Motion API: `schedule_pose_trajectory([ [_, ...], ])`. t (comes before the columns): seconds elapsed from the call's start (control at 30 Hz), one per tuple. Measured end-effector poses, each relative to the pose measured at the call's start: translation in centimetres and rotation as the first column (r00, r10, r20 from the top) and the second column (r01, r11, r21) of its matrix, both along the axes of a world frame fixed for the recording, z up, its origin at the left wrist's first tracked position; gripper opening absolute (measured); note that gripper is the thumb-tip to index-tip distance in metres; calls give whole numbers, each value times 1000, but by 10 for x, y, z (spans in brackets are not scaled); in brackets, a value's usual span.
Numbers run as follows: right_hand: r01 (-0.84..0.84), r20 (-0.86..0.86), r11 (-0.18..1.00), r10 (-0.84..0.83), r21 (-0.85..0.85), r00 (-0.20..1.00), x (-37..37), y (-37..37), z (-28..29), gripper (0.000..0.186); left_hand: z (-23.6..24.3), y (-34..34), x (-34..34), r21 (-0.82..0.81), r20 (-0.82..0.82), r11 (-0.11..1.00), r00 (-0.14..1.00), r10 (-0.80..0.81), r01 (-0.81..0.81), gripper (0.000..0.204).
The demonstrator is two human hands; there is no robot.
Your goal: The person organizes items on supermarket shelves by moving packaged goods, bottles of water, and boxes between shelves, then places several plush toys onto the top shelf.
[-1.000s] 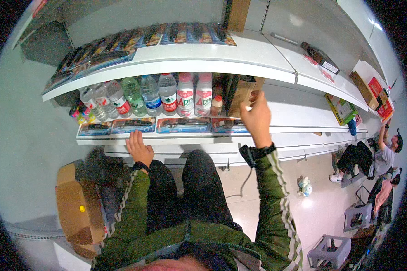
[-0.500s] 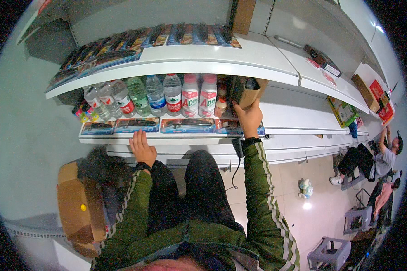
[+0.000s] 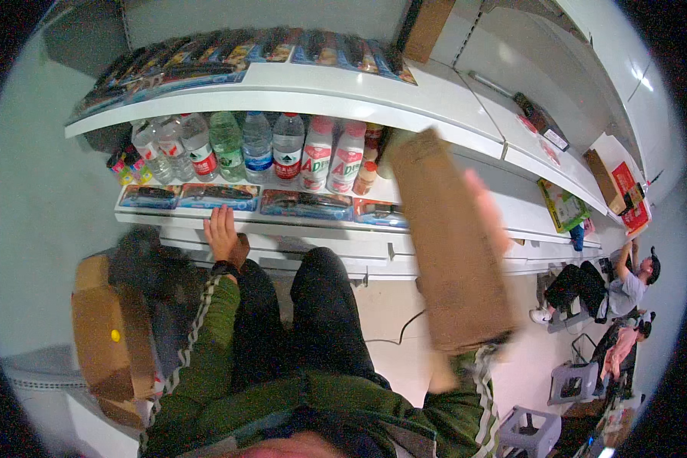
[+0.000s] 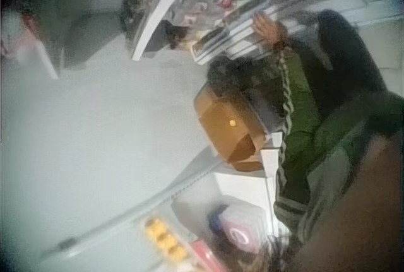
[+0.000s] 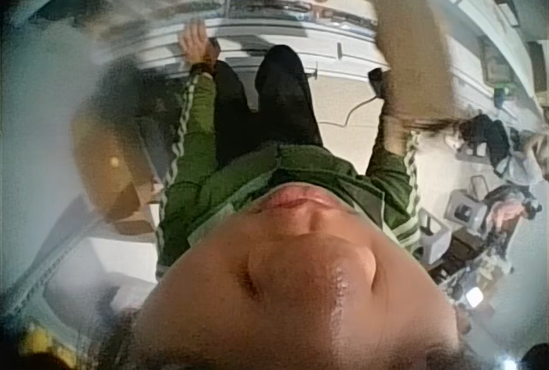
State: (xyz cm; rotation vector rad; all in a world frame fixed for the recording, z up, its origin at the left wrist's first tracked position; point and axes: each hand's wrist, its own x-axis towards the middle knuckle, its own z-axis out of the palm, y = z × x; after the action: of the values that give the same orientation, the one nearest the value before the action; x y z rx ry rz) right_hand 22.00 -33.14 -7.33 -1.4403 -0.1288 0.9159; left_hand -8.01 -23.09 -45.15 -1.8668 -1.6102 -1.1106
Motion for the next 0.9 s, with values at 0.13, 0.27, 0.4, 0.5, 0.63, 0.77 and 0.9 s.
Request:
schedule_pose_trajectory([
  [0.13, -547, 772, 545, -435, 635, 463, 88, 31, 9, 30, 14, 6, 16, -9, 16, 1000, 1000, -8, 9, 65],
  [0.27, -425, 937, 844, -349, 328, 30, 146, 127, 54, 51, 7, 5, 9, -26, 15, 1000, 1000, -9, 9, 66],
  [0.4, -306, 989, 948, -118, 87, -84, 182, 208, 68, 58, 6, 3, 7, -214, 56, 976, 998, -20, 31, 70],
  [0.5, -150, 897, 980, 51, -129, -439, 239, 292, 79, 64, 5, 6, 10, -182, 50, 983, 999, -20, 29, 71],
  [0.63, 106, 917, 965, 260, -239, -303, 207, 365, 65, 61, 2, -16, -2, -172, 37, 984, 998, 46, -38, 65],
  [0.77, 183, 730, 964, 266, -194, -629, 299, 441, 57, 43, -4, 6, 10, -141, 41, 990, 999, -18, 23, 63],
  [0.9, 163, 697, 974, 227, -158, -680, 325, 441, 51, 48, -17, 19, 16, 15, -20, 1000, 1000, -18, 19, 58],
])
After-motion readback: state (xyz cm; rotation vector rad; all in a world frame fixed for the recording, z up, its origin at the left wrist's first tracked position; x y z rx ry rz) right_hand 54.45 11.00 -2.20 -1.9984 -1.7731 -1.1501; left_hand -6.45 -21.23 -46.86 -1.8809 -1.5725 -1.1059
